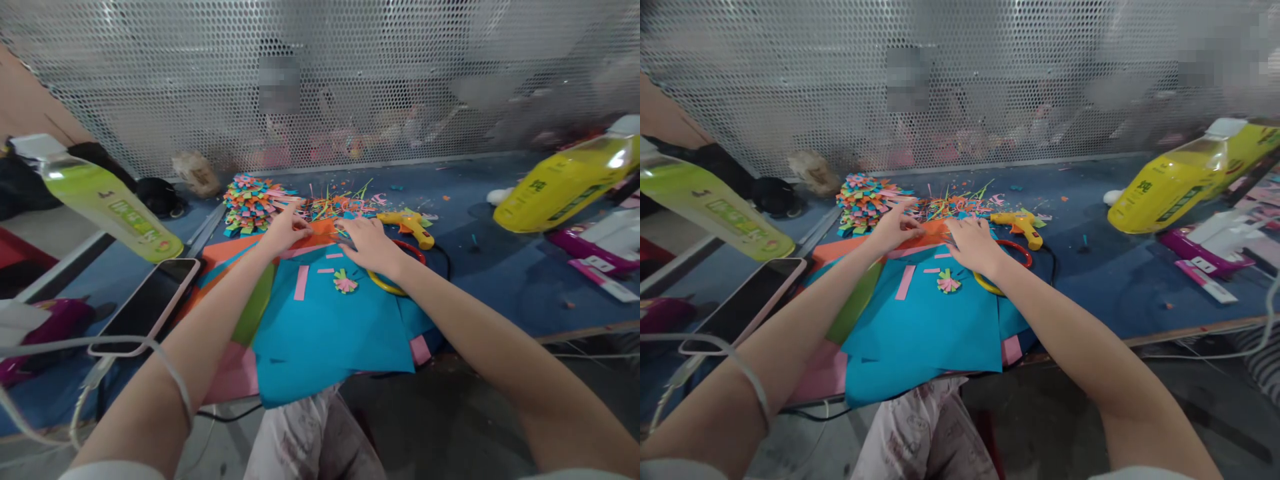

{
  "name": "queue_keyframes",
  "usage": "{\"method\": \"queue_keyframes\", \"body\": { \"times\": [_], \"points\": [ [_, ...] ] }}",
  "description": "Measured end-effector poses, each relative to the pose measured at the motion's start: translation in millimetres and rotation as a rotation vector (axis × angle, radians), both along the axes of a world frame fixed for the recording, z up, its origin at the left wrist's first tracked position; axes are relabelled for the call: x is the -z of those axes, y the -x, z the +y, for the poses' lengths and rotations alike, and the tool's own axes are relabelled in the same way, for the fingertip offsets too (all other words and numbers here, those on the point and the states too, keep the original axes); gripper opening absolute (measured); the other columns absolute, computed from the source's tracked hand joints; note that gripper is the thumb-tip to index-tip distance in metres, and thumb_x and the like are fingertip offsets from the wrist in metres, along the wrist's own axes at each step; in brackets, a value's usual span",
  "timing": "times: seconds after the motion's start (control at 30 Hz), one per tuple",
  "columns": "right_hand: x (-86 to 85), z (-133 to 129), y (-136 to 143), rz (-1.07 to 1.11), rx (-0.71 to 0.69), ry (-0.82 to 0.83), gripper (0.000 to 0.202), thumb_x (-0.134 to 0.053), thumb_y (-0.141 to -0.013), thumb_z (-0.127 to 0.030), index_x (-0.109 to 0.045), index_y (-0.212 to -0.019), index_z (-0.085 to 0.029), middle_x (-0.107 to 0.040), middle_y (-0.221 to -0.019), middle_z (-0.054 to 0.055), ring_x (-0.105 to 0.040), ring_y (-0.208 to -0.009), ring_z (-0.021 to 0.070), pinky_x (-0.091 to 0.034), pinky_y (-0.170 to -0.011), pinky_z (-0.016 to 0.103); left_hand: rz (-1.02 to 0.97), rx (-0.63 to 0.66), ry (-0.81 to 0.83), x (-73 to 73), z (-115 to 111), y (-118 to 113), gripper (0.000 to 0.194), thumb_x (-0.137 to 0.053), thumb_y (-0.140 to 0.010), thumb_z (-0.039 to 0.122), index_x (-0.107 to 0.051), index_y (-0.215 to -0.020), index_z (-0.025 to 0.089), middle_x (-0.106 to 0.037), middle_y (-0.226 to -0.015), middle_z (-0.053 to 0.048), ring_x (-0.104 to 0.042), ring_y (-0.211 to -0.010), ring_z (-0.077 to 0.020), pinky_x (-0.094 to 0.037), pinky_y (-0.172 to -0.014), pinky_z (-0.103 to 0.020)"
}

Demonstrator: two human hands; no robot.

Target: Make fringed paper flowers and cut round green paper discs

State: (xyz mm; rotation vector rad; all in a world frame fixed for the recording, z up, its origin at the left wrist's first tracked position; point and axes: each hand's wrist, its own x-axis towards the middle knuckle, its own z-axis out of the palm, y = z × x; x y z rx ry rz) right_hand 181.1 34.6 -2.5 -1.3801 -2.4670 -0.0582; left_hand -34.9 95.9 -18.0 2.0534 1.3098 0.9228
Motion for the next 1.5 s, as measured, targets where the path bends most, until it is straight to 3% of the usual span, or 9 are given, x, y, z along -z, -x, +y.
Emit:
{"method": "queue_keyframes", "body": {
  "times": [0.2, 0.3, 0.43, 0.73, 0.9, 1.07, 1.17, 1.33, 1.5],
  "points": [
    [2.0, 10.3, 15.2, -0.016, -0.042, -0.032, 0.047, -0.045, -0.088, -0.020, -0.041, -0.134, -0.013, -0.059, -0.124, 0.016, -0.046, -0.120, 0.0285, -0.023, -0.099, 0.049, -0.252, -0.015, 0.068, -4.6, -0.4, 4.6, 0.069, -0.067, -0.069, 0.016, -0.035, -0.130, 0.012, -0.069, -0.074, -0.002, -0.062, -0.062, -0.0125, -0.047, -0.058, -0.023],
    [6.0, 10.4, 23.5, -0.060, -0.089, -0.056, 0.050, -0.042, -0.089, -0.020, -0.035, -0.137, -0.010, -0.056, -0.127, 0.019, -0.045, -0.121, 0.0297, -0.019, -0.100, 0.054, -0.228, -0.050, 0.032, -5.0, -1.2, 5.9, 0.067, -0.066, -0.071, 0.017, -0.035, -0.130, 0.012, -0.071, -0.078, -0.004, -0.063, -0.065, -0.0129, -0.048, -0.060, -0.023],
    [10.2, 5.6, 26.3, -0.106, -0.121, -0.028, 0.051, -0.038, -0.092, -0.025, -0.032, -0.139, -0.007, -0.053, -0.130, 0.022, -0.043, -0.123, 0.0320, -0.018, -0.100, 0.056, 0.084, -0.057, -0.115, -4.3, -6.1, 5.0, 0.063, -0.063, -0.074, 0.019, -0.038, -0.132, 0.013, -0.073, -0.084, -0.005, -0.065, -0.074, -0.0145, -0.049, -0.072, -0.026],
    [13.1, -2.5, 22.3, -0.043, -0.138, 0.029, 0.049, -0.042, -0.091, -0.025, -0.035, -0.135, -0.007, -0.053, -0.130, 0.022, -0.045, -0.122, 0.0300, -0.020, -0.102, 0.056, 0.738, 0.224, -0.290, -3.1, -15.9, -3.8, 0.064, -0.040, -0.087, 0.019, -0.019, -0.146, 0.012, -0.063, -0.114, -0.018, -0.062, -0.102, -0.0242, -0.045, -0.085, -0.033],
    [14.1, -5.2, 26.4, 0.004, -0.140, 0.047, 0.043, -0.035, -0.091, -0.014, -0.036, -0.133, -0.005, -0.058, -0.125, 0.022, -0.044, -0.125, 0.0274, -0.016, -0.102, 0.058, 0.877, 0.169, -0.343, -2.9, -7.0, -13.9, 0.068, -0.036, -0.087, 0.020, -0.007, -0.147, 0.003, -0.059, -0.115, -0.023, -0.056, -0.108, -0.0280, -0.041, -0.090, -0.037],
    [14.6, -5.6, 24.5, 0.056, -0.130, 0.137, 0.046, -0.033, -0.087, -0.006, -0.035, -0.133, -0.003, -0.062, -0.120, 0.020, -0.045, -0.124, 0.0261, -0.016, -0.101, 0.057, 1.029, 0.224, -0.416, -4.2, 12.3, -31.9, 0.066, -0.043, -0.084, 0.021, -0.023, -0.146, 0.009, -0.031, -0.147, -0.025, -0.043, -0.122, -0.0353, -0.034, -0.095, -0.047],
    [14.2, -7.0, 22.6, 0.088, -0.129, 0.167, 0.049, -0.034, -0.084, -0.005, -0.035, -0.133, -0.003, -0.063, -0.119, 0.019, -0.045, -0.124, 0.0254, -0.017, -0.101, 0.055, 0.981, 0.189, -0.440, -6.6, 23.8, -39.7, 0.063, -0.043, -0.082, 0.016, -0.030, -0.144, 0.017, -0.019, -0.154, -0.018, -0.040, -0.125, -0.0350, -0.032, -0.097, -0.049],
    [11.6, -13.2, 23.8, 0.012, -0.154, 0.116, 0.048, -0.036, -0.084, -0.007, -0.040, -0.132, -0.007, -0.061, -0.120, 0.018, -0.051, -0.116, 0.0247, -0.018, -0.102, 0.049, 0.551, 0.090, -0.355, -16.5, 32.6, -41.6, 0.072, -0.040, -0.085, 0.016, -0.005, -0.148, 0.017, -0.067, -0.116, -0.009, -0.048, -0.121, -0.0219, -0.027, -0.102, -0.046],
    [11.0, -14.4, 23.0, 0.000, -0.154, 0.093, 0.046, -0.034, -0.084, -0.006, -0.043, -0.129, -0.010, -0.060, -0.120, 0.017, -0.052, -0.113, 0.0249, -0.019, -0.101, 0.050, 0.389, 0.153, -0.368, -29.4, 21.9, -25.4, 0.068, -0.041, -0.080, 0.014, -0.020, -0.144, 0.014, -0.070, -0.109, -0.007, -0.059, -0.108, -0.0189, -0.036, -0.097, -0.036]
  ]
}}
